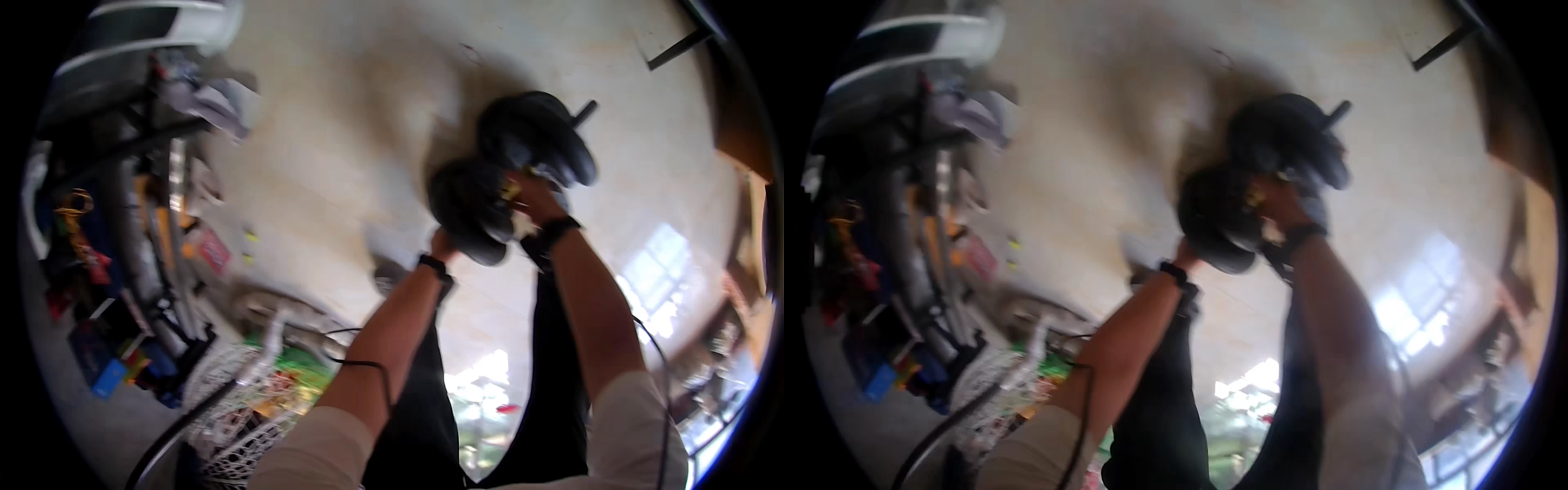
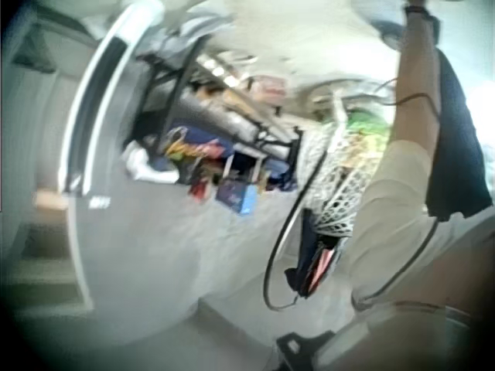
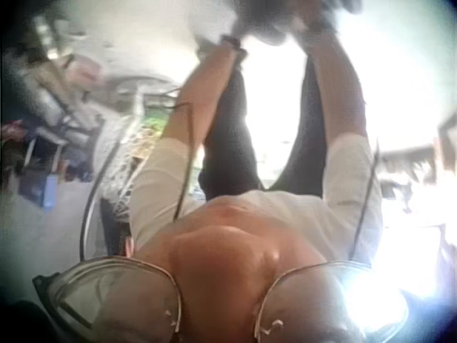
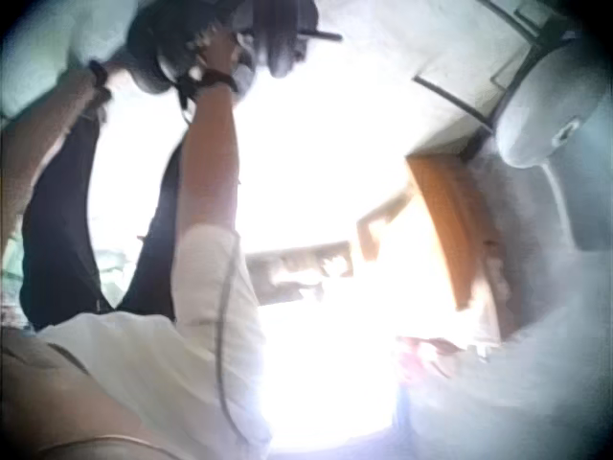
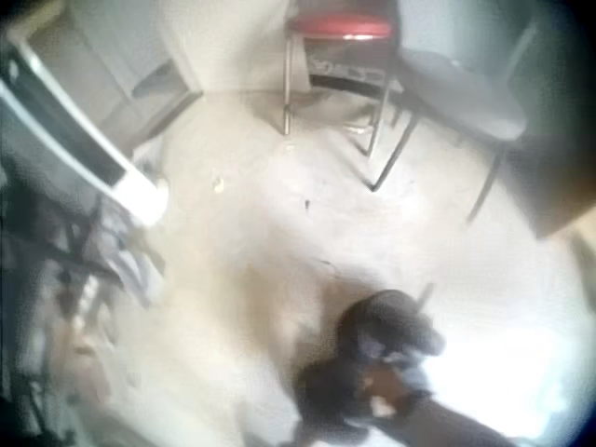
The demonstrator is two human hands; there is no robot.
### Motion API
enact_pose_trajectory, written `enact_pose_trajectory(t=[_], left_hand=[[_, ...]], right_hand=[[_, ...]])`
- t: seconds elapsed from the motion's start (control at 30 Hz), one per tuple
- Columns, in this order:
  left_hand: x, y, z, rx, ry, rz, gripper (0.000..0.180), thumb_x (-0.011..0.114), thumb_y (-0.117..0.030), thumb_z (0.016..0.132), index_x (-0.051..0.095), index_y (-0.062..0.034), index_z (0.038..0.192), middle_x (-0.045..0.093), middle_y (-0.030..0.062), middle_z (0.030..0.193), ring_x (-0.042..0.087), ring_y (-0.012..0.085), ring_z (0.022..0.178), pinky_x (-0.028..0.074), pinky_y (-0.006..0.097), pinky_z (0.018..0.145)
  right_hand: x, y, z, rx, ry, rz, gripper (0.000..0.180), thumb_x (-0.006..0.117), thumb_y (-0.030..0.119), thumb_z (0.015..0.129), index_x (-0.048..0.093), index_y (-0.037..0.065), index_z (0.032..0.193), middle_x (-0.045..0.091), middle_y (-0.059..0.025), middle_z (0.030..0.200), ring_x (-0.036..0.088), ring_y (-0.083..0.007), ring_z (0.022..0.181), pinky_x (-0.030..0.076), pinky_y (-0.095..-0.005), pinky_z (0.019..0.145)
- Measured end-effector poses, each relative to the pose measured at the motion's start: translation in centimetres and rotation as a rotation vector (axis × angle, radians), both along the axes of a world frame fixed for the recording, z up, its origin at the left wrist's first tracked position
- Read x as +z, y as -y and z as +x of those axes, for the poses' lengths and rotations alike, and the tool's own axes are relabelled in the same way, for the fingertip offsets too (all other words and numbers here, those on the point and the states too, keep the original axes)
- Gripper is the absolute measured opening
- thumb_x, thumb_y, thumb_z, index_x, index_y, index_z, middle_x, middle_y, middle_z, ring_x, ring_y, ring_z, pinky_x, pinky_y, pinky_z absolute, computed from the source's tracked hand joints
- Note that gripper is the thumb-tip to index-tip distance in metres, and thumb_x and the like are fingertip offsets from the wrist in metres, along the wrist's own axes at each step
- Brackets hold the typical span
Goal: The person assembles a dumbbell by sliding multiple weight plates onto a bar and securing them with collars. They handle the plates and bar by hand, arranging them on the floor before lifting the completed dumbbell.
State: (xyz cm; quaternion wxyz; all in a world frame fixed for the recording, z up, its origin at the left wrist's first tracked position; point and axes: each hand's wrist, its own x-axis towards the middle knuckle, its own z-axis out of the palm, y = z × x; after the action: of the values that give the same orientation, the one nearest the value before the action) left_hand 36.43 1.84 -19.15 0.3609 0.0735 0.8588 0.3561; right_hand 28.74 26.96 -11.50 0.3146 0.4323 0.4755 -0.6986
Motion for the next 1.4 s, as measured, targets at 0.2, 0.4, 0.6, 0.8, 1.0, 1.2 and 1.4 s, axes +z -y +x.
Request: enact_pose_trajectory(t=[0.2,0.4,0.6,0.8,1.0,1.2,1.4], left_hand=[[4.2,-1.1,-4.4,-0.040,0.300,0.073,0.068,0.060,-0.056,0.083,0.053,-0.0079,0.131,0.062,0.0189,0.122,0.053,0.0327,0.121,0.045,0.040,0.096],[3.0,-1.8,-4.4,-0.195,-0.140,0.225,0.061,0.058,-0.046,0.090,0.047,-0.0031,0.133,0.055,0.0192,0.131,0.050,0.0339,0.122,0.041,0.039,0.100],[6.3,-2.2,-7.3,-0.127,0.572,0.312,0.021,0.056,-0.024,0.094,0.060,-0.0036,0.091,0.054,-0.0001,0.062,0.048,0.0081,0.048,0.040,0.025,0.043],[5.0,-1.5,-7.4,-0.034,0.968,0.354,0.014,0.057,-0.020,0.093,0.061,-0.0065,0.090,0.053,-0.0001,0.062,0.046,0.0077,0.047,0.036,0.024,0.042],[6.8,-1.1,-7.1,-0.014,0.782,0.249,0.018,0.062,-0.026,0.091,0.055,-0.0098,0.089,0.044,-0.0021,0.054,0.039,0.0086,0.043,0.030,0.025,0.038],[7.5,-2.5,-7.0,0.031,0.657,0.266,0.036,0.069,-0.020,0.085,0.057,-0.0038,0.116,0.055,0.0001,0.065,0.040,0.0087,0.043,0.030,0.028,0.038],[5.8,-2.1,-4.4,0.163,0.610,0.265,0.034,0.070,-0.012,0.082,0.057,-0.0015,0.112,0.059,0.0025,0.070,0.046,0.0088,0.046,0.035,0.028,0.039]], right_hand=[[-0.5,-0.4,1.6,-0.270,-0.219,-0.067,0.028,0.061,0.033,0.089,0.061,0.009,0.102,0.065,-0.0067,0.093,0.062,-0.0192,0.087,0.051,-0.0310,0.076],[-8.3,-0.9,0.7,-0.541,-0.252,-0.265,0.016,0.056,0.017,0.087,0.061,0.003,0.093,0.065,-0.0129,0.090,0.063,-0.0253,0.082,0.051,-0.0349,0.073],[-4.6,0.0,-1.2,-0.695,-0.331,-0.338,0.012,0.054,0.019,0.088,0.054,0.007,0.088,0.052,-0.0044,0.075,0.053,-0.0175,0.066,0.047,-0.0331,0.065],[-3.8,-0.1,-0.2,-0.699,-0.444,-0.483,0.012,0.055,0.022,0.085,0.045,0.017,0.079,0.036,0.0036,0.064,0.040,-0.0110,0.056,0.038,-0.0288,0.056],[-3.6,1.8,-2.0,-0.814,-0.229,-0.282,0.023,0.054,0.023,0.082,0.040,0.019,0.065,0.028,0.0043,0.054,0.032,-0.0119,0.045,0.031,-0.0296,0.047],[-4.5,0.6,-2.2,-0.784,-0.304,-0.397,0.032,0.057,0.017,0.081,0.033,0.018,0.059,0.027,0.0033,0.052,0.032,-0.0121,0.045,0.030,-0.0307,0.047],[-2.5,1.5,-1.8,-0.777,-0.266,-0.376,0.028,0.057,0.015,0.079,0.035,0.017,0.061,0.030,0.0030,0.055,0.033,-0.0126,0.048,0.032,-0.0304,0.050]])
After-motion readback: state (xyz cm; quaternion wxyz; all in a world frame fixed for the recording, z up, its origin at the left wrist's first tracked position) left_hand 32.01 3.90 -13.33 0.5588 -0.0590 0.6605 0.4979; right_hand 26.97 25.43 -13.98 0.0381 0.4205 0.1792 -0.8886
